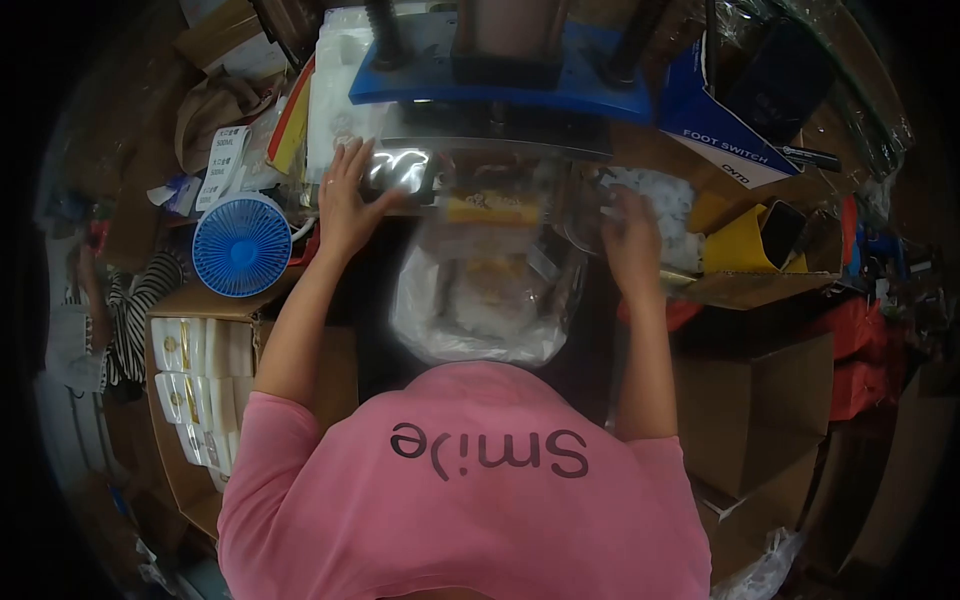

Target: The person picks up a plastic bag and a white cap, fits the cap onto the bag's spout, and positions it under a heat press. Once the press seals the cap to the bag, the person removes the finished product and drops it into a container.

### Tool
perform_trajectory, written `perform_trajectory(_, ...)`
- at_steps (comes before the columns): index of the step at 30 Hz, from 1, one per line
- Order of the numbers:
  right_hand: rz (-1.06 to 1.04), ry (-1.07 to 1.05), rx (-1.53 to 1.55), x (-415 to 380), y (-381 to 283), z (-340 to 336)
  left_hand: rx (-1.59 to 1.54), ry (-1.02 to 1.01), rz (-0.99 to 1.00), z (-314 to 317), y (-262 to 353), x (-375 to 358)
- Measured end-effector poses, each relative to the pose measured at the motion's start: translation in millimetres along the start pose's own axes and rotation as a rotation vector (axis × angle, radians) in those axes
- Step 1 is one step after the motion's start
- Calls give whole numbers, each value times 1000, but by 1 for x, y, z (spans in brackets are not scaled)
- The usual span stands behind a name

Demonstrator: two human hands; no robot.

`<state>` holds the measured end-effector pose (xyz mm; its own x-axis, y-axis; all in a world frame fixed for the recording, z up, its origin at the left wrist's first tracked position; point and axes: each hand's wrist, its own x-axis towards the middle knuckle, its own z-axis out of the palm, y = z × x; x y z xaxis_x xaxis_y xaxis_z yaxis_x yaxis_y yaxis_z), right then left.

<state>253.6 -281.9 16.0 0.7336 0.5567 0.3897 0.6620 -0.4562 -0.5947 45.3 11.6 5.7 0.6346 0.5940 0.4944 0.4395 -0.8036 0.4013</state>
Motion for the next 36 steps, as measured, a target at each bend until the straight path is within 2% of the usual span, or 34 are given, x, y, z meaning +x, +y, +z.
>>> perform_trajectory(1, -1, -2, 13, 2, 2, 2, 32, -38, 53, 0, -11, -15)
perform_trajectory(2, -48, 106, 21, 4, 6, 2, 62, -76, 108, -1, -20, -30)
perform_trajectory(3, -89, 217, 26, 5, 3, 2, -17, -39, 115, -7, -24, -39)
perform_trajectory(4, -78, 219, 28, 5, 0, 1, -108, -20, 49, -12, -32, -41)
perform_trajectory(6, 250, 117, 516, 5, -9, -6, -226, 79, -26, -25, -32, -41)
perform_trajectory(7, 249, 117, 505, 6, -10, -6, -236, 78, -30, -36, -21, -39)
perform_trajectory(9, 153, 26, 351, 9, -16, -6, -784, -108, -275, -51, 6, -44)
perform_trajectory(13, 108, -98, 414, 10, -51, -1, -973, -254, -299, -31, 38, -60)
perform_trajectory(15, -278, -280, 205, 10, -76, -3, -993, -297, -262, -12, 43, -72)
perform_trajectory(16, -274, -280, 204, 10, -84, -5, -1000, -333, -229, -8, 46, -76)
perform_trajectory(18, -191, -628, 243, 9, -96, -7, -970, -368, -202, -6, 51, -83)
perform_trajectory(20, -181, -695, 349, 12, -90, 0, -1016, -500, -181, -2, 54, -87)
perform_trajectory(21, -167, -758, 454, 15, -86, 6, -1012, -492, -179, 0, 56, -86)
perform_trajectory(22, -173, -758, 458, 16, -81, 12, -1113, -531, -334, 1, 57, -86)
perform_trajectory(23, -50, -736, 576, 16, -76, 18, -1211, -570, -493, 2, 59, -85)
perform_trajectory(24, 75, -711, 691, 15, -71, 22, -1207, -571, -491, 3, 62, -82)
perform_trajectory(25, 76, -707, 694, 15, -68, 25, -1222, -548, -549, 6, 67, -76)
perform_trajectory(27, 17, -280, 503, 17, -63, 27, -1239, -528, -603, 14, 72, -63)
perform_trajectory(28, 16, -277, 500, 20, -59, 22, -1206, -476, -634, 21, 72, -56)
perform_trajectory(30, 57, -98, 37, 31, -45, 4, -1179, -420, -663, 33, 74, -44)
perform_trajectory(31, 52, -96, 32, 35, -36, -2, -1186, -409, -700, 38, 76, -38)
perform_trajectory(33, 64, -86, -268, 41, -15, -6, -1199, -393, -728, 43, 84, -32)
perform_trajectory(35, 19, -83, -383, 39, 0, 3, -1495, -344, -893, 40, 92, -28)
perform_trajectory(36, -20, -89, -494, 36, 7, 9, -1498, -342, -889, 38, 92, -27)
